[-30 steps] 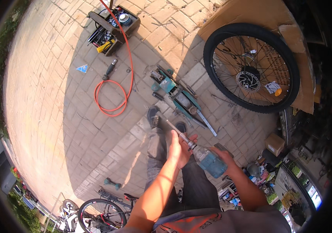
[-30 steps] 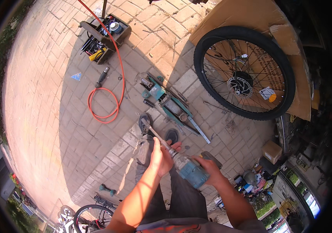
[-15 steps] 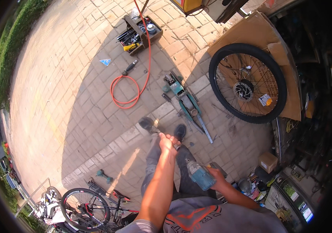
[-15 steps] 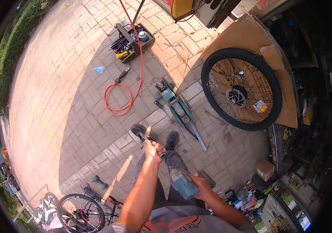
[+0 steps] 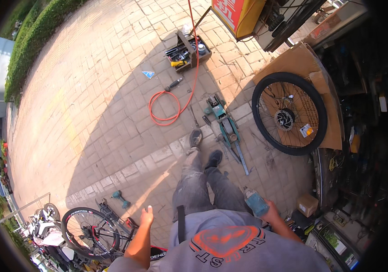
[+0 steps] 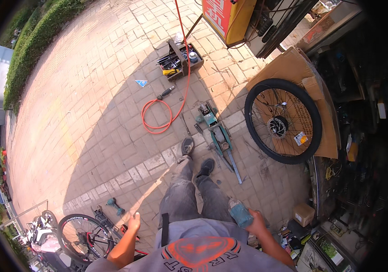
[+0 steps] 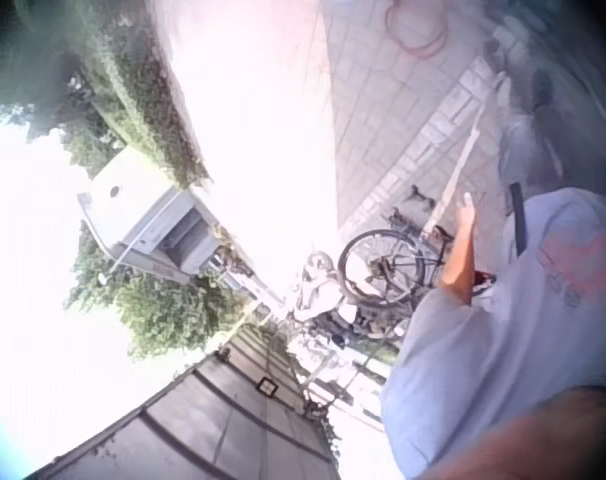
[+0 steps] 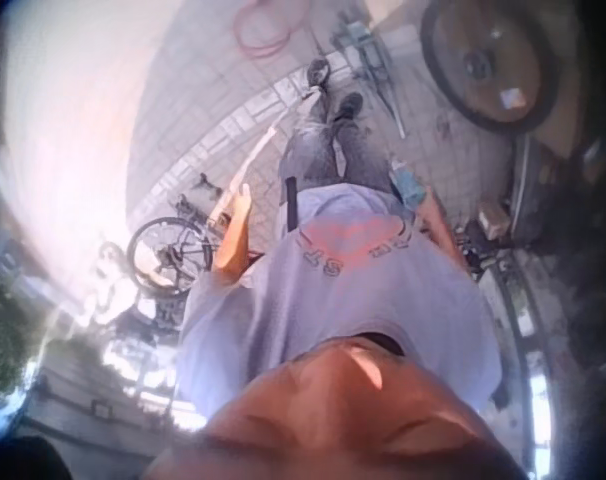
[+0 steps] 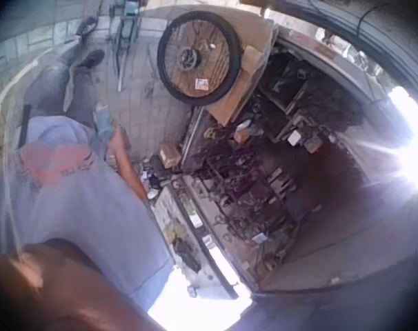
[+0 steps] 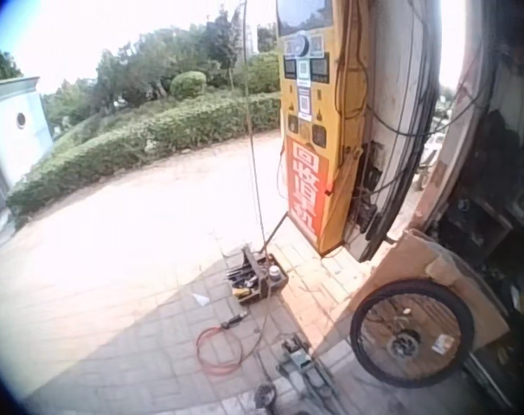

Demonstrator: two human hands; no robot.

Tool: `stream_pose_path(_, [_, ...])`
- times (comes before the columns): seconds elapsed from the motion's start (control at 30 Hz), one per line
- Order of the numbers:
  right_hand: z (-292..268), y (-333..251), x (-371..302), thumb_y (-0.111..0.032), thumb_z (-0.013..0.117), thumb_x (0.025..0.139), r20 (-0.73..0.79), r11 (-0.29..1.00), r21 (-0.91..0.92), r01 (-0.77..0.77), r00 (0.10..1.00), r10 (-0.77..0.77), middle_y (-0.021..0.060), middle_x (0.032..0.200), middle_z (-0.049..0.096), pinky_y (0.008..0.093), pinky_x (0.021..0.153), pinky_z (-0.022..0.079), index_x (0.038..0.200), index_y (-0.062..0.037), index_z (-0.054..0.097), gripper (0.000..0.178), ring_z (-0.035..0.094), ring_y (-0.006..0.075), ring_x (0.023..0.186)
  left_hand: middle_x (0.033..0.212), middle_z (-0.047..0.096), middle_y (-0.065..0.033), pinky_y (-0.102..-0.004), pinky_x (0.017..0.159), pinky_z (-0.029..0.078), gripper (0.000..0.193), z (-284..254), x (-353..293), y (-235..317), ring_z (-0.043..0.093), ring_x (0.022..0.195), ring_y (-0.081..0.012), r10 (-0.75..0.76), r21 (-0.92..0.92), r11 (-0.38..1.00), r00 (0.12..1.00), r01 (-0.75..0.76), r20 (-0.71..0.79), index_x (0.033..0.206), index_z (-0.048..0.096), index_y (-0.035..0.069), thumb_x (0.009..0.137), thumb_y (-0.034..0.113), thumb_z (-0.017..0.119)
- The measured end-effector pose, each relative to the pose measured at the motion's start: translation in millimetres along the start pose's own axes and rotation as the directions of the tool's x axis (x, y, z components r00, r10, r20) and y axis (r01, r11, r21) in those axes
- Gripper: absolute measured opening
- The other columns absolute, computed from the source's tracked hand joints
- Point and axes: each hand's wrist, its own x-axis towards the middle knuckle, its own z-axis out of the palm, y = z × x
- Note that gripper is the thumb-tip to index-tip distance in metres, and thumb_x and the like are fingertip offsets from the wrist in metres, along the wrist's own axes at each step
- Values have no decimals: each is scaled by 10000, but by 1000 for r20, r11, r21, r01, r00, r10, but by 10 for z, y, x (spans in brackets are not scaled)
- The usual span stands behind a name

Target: The person removes the rear wheel of a mountain bike using a cordless impact wrench, then removes the tire from the rim. They install a new tire onto the rim and reattach the wheel to the bike frame, securing it with the impact wrench.

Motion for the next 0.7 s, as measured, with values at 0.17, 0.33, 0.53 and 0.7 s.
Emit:
stream_pose_path(0.17, [163,-430,344,-119,738,661,4,994,-67,82,997,-82,173,760,671,358,654,509,959,-12,647,329,693,273,730,1196,594,-287,-438,1018,402,681,231,-781,-1683,534,1193,-395,-12,-12,1000,987,14,162,1181,608,-33,932,569,411])
stream_pose_path(0.33, [556,-396,487,-97,742,682,-23,982,-24,190,981,-190,76,730,649,370,572,479,851,-12,648,211,596,145,632,1133,661,-190,-412,902,470,521,665,-1111,-1762,623,1047,-350,198,-273,958,888,-86,416,1159,650,50,903,480,504])
stream_pose_path(0.53, [1614,-1783,506,-125,772,669,324,885,-267,380,901,-289,86,843,661,365,657,495,970,-22,618,354,624,177,729,1017,676,-217,-430,794,493,380,1592,-972,-2558,647,941,-369,574,-529,755,781,-388,247,1042,686,29,859,335,554])
stream_pose_path(0.7, [2762,-2952,499,-149,797,657,529,706,-370,604,761,-375,93,936,671,362,728,508,1069,-31,593,475,648,203,810,1000,665,-228,-431,826,489,374,1191,-717,-3189,642,951,-369,106,-757,653,987,20,118,1058,669,39,874,342,547])
